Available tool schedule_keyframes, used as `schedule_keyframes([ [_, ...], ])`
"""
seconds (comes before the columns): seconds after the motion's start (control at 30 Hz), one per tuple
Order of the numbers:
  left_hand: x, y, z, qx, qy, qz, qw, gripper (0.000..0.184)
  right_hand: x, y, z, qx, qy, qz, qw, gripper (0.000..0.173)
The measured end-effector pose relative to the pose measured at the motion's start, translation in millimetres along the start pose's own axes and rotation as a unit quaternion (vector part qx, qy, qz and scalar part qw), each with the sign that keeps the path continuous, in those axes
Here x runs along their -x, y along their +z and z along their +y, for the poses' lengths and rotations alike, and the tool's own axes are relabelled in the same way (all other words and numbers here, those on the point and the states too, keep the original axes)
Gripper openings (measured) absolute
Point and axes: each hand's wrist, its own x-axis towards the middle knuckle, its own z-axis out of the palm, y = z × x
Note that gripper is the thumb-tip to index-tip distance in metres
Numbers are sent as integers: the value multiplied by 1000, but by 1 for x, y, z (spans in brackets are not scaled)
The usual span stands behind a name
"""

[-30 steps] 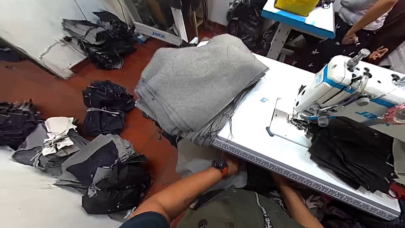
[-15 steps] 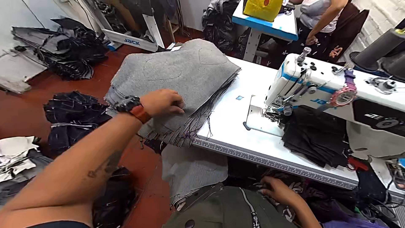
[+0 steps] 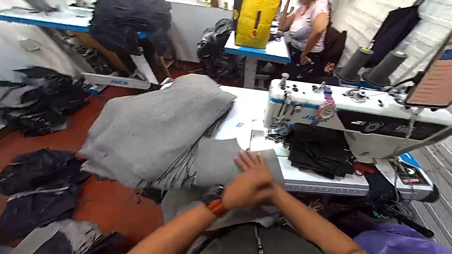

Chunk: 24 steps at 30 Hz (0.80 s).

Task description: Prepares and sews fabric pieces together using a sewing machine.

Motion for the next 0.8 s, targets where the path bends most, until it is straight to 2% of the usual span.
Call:
schedule_keyframes([
  [0.07, -8, -16, -60, -139, -89, 55, 985, 39, 41, -8, -17, -3, 26, 3, 1000, 57],
  [0.13, -7, -9, -109, -219, -135, 29, 966, 62, 60, -28, -16, -19, 51, -19, 998, 56],
  [0.2, -11, -4, -117, -223, -138, 27, 965, 62, 60, -59, 7, -31, 90, 39, 995, 40],
  [0.3, -29, -9, -115, -162, -148, 74, 973, 63, 47, -109, 65, 98, 182, 189, 960, 31],
  [0.4, -47, -21, -119, -166, -193, 92, 963, 72, 44, -138, 125, 157, 247, 206, 934, 31],
  [0.47, -54, -28, -117, -193, -216, 56, 956, 67, 51, -134, 151, 171, 215, 217, 937, 19],
  [0.5, -55, -31, -118, -202, -211, 36, 956, 62, 57, -134, 155, 178, 196, 226, 938, 18],
  [0.6, -53, -32, -115, -179, -149, 9, 973, 48, 78, -146, 131, 197, 175, 233, 936, 18],
  [0.67, -43, -25, -106, -123, -85, 29, 988, 41, 89, -145, 97, 179, 153, 238, 942, 18],
  [0.73, -26, -9, -90, -82, -1, 40, 996, 43, 95, -124, 62, 107, 127, 210, 964, 16],
  [0.8, -8, 14, -69, -80, 118, 84, 986, 56, 95, -92, 35, 16, 98, 156, 983, 16],
])
